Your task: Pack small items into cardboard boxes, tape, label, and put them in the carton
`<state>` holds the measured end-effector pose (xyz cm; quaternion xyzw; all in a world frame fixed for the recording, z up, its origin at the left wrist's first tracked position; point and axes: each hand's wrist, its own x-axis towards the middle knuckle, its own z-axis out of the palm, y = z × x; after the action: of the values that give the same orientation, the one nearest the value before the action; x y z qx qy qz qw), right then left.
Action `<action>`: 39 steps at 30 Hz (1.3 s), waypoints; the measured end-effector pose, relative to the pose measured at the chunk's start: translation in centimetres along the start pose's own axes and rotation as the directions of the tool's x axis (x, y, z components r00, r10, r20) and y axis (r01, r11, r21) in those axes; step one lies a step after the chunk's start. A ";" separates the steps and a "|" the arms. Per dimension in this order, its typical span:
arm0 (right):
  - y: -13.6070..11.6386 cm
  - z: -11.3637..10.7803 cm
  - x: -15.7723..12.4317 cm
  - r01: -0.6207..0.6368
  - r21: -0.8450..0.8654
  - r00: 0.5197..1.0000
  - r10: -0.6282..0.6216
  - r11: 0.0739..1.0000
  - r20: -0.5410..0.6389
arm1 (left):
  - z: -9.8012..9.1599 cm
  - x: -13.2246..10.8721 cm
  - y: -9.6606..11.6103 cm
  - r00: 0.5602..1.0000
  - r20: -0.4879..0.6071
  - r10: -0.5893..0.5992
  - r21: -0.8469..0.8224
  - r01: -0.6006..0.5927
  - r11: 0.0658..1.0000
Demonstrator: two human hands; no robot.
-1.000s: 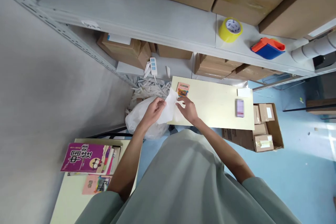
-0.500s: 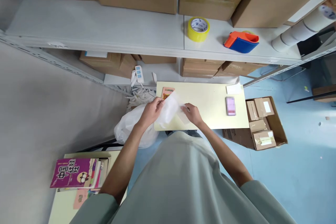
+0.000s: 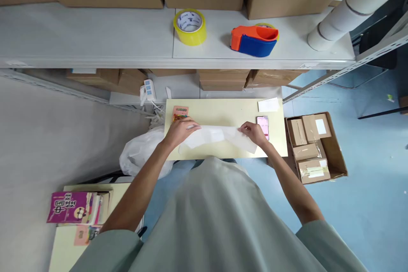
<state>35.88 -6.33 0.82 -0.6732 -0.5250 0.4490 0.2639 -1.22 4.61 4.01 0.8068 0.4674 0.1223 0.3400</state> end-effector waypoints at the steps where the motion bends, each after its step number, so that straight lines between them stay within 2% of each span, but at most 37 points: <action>1: 0.7 -0.7 0.2 0.018 -0.037 1.000 -0.017 0.999 0.021 | 0.7 0.3 0.2 1.000 0.014 0.001 0.027 -0.001 1.000; 4: 2.6 -2.3 1.2 0.130 -0.148 0.991 -0.122 0.980 0.063 | 2.6 1.2 0.7 0.999 0.045 0.016 0.114 -0.021 0.993; 8: 4.1 -3.1 2.7 0.265 -0.331 0.964 -0.249 0.906 0.092 | 4.4 2.7 1.1 0.994 0.089 0.071 0.251 -0.091 0.964; 14: 4.6 -2.9 4.6 0.250 -0.446 0.968 -0.214 0.860 0.130 | 5.4 5.3 1.2 0.996 0.065 0.068 0.280 -0.084 0.956; 18: 4.4 -2.8 4.5 0.198 -0.500 0.980 -0.162 0.843 0.115 | 5.5 6.0 0.6 0.996 0.013 0.085 0.272 -0.085 0.959; 23: 4.7 -1.2 3.5 0.217 -0.620 0.976 -0.158 0.754 0.150 | 7.4 4.2 -1.0 0.993 0.032 0.110 0.326 -0.114 0.938; 28: 6.6 1.9 2.4 0.266 -0.691 0.953 -0.074 0.672 0.294 | 10.9 1.0 -3.4 0.986 0.155 -0.056 0.405 -0.012 0.914; 30: 7.5 3.0 1.9 0.253 -0.691 0.947 -0.029 0.677 0.319 | 12.1 -0.3 -4.5 0.972 0.197 -0.127 0.409 0.036 0.912; 33: 8.7 3.9 1.2 0.225 -0.671 0.947 0.003 0.707 0.320 | 13.2 -1.9 -6.0 0.959 0.236 -0.158 0.390 0.056 0.919; 39: 10.1 4.2 0.3 0.230 -0.613 0.941 -0.011 0.756 0.338 | 13.2 -3.3 -7.5 0.948 0.245 -0.202 0.407 0.088 0.909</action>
<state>36.99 -9.63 -9.58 -0.6067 -0.7248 0.3240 -0.0415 -1.20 -1.38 -10.31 0.8300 0.4883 -0.1152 0.2436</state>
